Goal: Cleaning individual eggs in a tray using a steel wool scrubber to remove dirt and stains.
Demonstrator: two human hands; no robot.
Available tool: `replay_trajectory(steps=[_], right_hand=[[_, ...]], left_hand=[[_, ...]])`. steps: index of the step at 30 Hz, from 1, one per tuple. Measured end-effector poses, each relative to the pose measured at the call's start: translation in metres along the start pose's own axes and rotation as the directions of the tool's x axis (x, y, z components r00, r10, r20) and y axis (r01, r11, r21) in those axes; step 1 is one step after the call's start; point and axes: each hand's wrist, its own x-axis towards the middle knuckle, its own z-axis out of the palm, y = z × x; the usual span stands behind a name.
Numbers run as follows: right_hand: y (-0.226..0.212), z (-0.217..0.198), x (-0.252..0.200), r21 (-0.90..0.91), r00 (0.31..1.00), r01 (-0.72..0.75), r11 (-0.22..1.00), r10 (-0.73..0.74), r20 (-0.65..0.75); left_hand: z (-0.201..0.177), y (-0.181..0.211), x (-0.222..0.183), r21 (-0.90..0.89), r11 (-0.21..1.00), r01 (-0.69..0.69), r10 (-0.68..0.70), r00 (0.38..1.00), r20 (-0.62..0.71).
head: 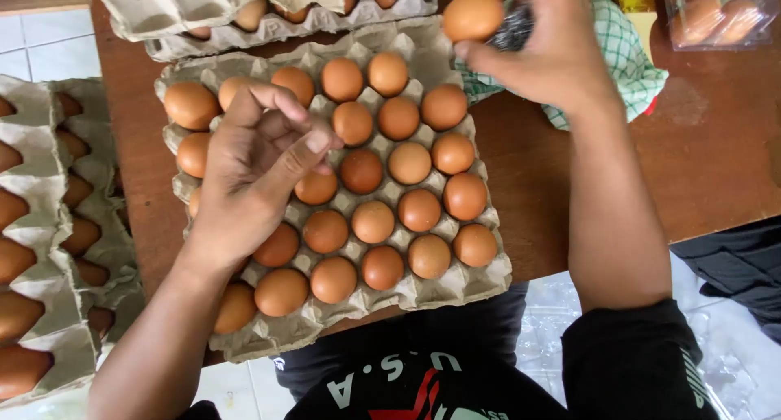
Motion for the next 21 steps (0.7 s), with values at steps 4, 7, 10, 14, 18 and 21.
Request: replay_trajectory(steps=[4,7,10,14,18,21], right_hand=[[-0.021,0.006,0.007,0.075,0.991,0.079,0.994,-0.087,0.105],[-0.022,0.012,0.008,0.098,0.977,0.176,0.98,-0.186,0.103],[-0.022,0.015,0.014,0.102,0.975,0.163,0.981,-0.176,0.136],[-0.029,0.02,0.02,0.021,0.959,-0.1,0.995,0.091,0.268],[-0.044,0.018,0.024,-0.129,0.859,-0.355,0.926,0.378,0.346],[-0.049,0.014,0.025,-0.182,0.843,-0.337,0.924,0.382,0.379]], left_hand=[[0.0,-0.001,0.0,-0.026,1.0,0.016,-0.016,1.0,-0.003],[0.0,0.0,-0.001,0.005,0.999,0.049,-0.049,0.999,0.006],[-0.001,0.0,0.0,0.03,0.998,0.055,-0.056,0.998,0.019],[-0.001,0.001,-0.001,0.05,0.998,0.049,-0.051,0.998,0.038],[0.001,0.003,-0.002,0.048,0.997,0.06,-0.062,0.998,0.034],[0.001,0.002,-0.001,0.057,0.997,0.048,-0.051,0.997,0.061]])
